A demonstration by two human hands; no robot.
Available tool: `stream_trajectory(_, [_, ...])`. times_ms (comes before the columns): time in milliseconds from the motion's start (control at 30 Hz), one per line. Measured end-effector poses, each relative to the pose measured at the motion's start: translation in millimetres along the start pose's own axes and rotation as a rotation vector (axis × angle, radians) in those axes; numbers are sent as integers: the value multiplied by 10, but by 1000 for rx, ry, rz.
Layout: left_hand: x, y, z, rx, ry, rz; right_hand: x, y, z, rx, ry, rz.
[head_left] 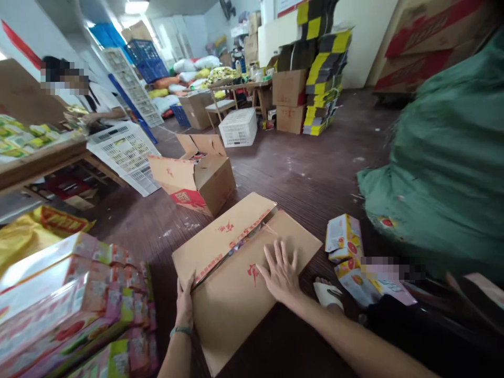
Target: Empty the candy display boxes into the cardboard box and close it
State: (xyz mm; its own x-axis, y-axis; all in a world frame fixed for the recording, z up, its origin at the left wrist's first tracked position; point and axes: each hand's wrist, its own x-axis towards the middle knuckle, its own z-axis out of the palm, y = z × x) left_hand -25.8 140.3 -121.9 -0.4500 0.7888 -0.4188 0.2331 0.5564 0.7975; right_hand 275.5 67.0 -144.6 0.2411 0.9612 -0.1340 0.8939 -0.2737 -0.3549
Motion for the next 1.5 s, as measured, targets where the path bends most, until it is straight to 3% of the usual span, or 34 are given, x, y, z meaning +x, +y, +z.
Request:
stream_trajectory(100, [-31,-6,26,-141,-41,-109,-370,-92,139,23,81,160])
stream_trajectory(267, [-100,-23,78,-201,-41,-174,-322,-98,170,50,147,125])
stream_trajectory(367, [-181,-92,190,-206,3,-150,-176,84,105,58,143,77])
stream_trajectory(467, [-242,-123,423,-271,58,-149,102,337,46,60,144,20])
stream_trajectory(567, [-162,-47,719,-367,86,-125,517,513,39,53,128,-18])
stream_trajectory(633, [-43,61,875,-399,85,-124,757,510,47,43,106,-11])
stream_trajectory(733, [106,247,975,-418,64,-124,835,278,51,12,51,15])
stream_trajectory(833, [131,344,954,-433,48,-124,485,-143,78,21,-33,-102])
stream_trajectory(1000, [79,260,926,-461,-2,-122,-240,-741,142,147,-227,-331])
stream_trajectory(1133, [160,148,963,-464,-22,-104,-255,-870,102,185,-333,-343])
stream_trajectory(1233, [154,80,1049,-454,18,-81,-128,-742,5,189,-376,-372])
stream_trajectory(1333, [8,54,1292,-404,119,-128,10,-392,-112,165,-405,-430])
stream_trajectory(1400, [-120,85,1589,-342,189,-115,142,-55,-187,126,-408,-492])
stream_trajectory(1500, [-229,246,2230,-201,293,-156,491,489,-293,24,-375,-544])
